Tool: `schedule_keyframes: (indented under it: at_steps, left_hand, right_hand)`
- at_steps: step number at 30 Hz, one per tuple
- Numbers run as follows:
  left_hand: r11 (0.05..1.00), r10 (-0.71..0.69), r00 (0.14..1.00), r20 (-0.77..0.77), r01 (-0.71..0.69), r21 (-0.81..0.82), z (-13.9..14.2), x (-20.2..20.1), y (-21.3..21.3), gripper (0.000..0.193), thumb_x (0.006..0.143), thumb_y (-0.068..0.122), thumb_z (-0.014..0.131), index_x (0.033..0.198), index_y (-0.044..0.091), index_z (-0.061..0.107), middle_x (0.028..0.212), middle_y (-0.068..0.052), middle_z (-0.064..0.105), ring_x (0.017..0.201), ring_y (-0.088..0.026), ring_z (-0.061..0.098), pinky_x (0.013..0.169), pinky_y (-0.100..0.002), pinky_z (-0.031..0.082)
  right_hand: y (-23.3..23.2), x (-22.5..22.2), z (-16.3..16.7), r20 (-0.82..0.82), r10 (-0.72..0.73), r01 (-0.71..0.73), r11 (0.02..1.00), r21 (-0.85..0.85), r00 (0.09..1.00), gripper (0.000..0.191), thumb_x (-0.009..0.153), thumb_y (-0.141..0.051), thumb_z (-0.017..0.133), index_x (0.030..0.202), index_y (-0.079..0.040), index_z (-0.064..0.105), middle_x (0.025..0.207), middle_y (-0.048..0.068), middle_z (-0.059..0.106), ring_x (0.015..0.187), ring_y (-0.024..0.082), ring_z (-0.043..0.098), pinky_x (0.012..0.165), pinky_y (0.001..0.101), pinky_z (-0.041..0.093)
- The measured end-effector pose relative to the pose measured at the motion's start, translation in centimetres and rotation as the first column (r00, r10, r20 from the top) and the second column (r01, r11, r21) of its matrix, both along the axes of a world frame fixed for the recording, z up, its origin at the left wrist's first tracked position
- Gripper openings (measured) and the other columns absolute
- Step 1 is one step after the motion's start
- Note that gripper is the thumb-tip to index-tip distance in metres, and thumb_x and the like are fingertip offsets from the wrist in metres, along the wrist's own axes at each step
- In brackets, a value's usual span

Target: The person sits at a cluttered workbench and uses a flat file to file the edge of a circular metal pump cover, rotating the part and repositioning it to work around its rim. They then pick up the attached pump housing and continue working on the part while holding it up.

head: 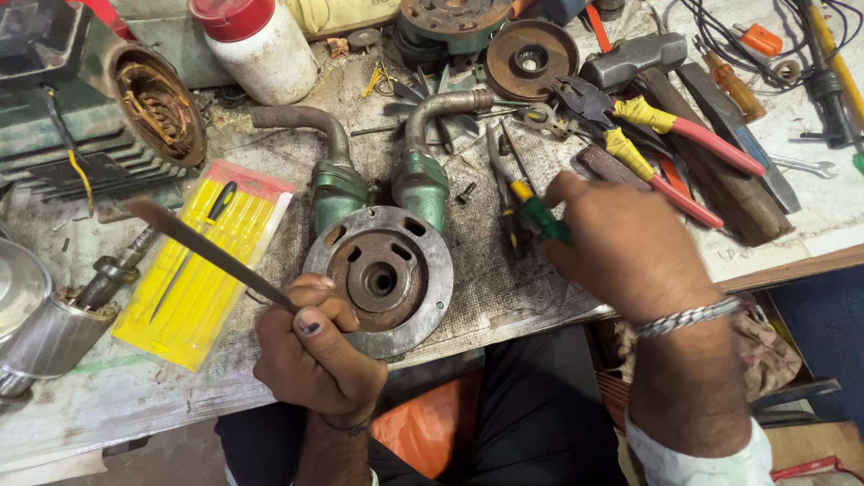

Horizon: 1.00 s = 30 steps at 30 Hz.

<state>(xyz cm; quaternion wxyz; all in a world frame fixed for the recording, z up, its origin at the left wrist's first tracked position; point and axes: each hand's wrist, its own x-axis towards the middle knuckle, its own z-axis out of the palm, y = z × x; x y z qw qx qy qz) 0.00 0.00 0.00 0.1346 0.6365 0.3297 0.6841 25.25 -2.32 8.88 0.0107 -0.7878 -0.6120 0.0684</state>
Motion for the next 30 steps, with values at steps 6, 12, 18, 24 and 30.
schedule_keyframes:
  at_steps: [6,12,18,24,30]
  left_hand:
    - [1.000,0.024,1.000,-0.014,-0.024,0.011,0.6,0.3,0.1,0.026,0.114,0.016,0.045,0.106,-0.005,0.056,0.070,-0.005,0.056,0.059,-0.012,0.055,0.090,-0.036,0.059]
    - [0.998,0.053,0.997,-0.049,-0.054,-0.025,0.9,0.4,0.0,0.027,0.111,0.015,0.044,0.106,-0.007,0.058,0.069,-0.005,0.057,0.056,-0.011,0.053,0.080,-0.031,0.058]
    - [0.999,0.033,0.998,-0.062,-0.035,-0.036,1.0,0.3,0.0,0.027,0.111,0.014,0.044,0.106,-0.009,0.057,0.068,-0.004,0.056,0.055,-0.010,0.053,0.078,-0.029,0.057]
    - [0.999,0.033,0.996,-0.082,-0.032,0.014,0.8,0.2,0.2,0.026,0.112,0.013,0.044,0.105,-0.008,0.057,0.069,-0.004,0.057,0.057,-0.010,0.055,0.080,-0.031,0.058]
    - [0.999,0.026,1.000,-0.007,-0.026,-0.037,0.4,0.0,0.0,0.023,0.115,0.014,0.045,0.106,-0.005,0.055,0.072,-0.006,0.060,0.057,-0.009,0.055,0.078,-0.029,0.058]
  right_hand:
    - [-0.8,-1.4,-1.3,-0.136,0.146,-0.136,0.987,0.080,0.980,0.046,0.082,-0.035,0.081,0.120,-0.014,0.067,0.085,0.015,0.074,0.087,0.037,0.070,0.075,0.0498,0.055]
    - [0.7,6.6,-2.1,-0.041,-0.041,0.056,0.861,0.505,0.998,0.030,0.096,-0.026,0.081,0.120,-0.010,0.074,0.110,0.014,0.074,0.098,0.033,0.072,0.086,0.0439,0.056]
    - [1.0,8.8,-3.0,0.158,-0.134,0.028,0.841,0.540,0.978,0.070,0.072,-0.031,0.090,0.136,-0.012,0.071,0.132,0.021,0.063,0.123,0.038,0.054,0.097,0.0475,0.049]
    - [1.8,6.4,-3.7,0.115,-0.240,0.193,0.927,0.321,0.964,0.044,0.083,-0.034,0.086,0.119,-0.011,0.072,0.120,0.022,0.063,0.103,0.038,0.064,0.087,0.0524,0.054]
    - [2.5,-3.3,-5.2,0.015,0.071,-0.068,0.844,0.533,0.997,0.028,0.087,0.003,0.063,0.113,0.009,0.055,0.109,0.027,0.058,0.078,0.038,0.067,0.065,0.0439,0.059]
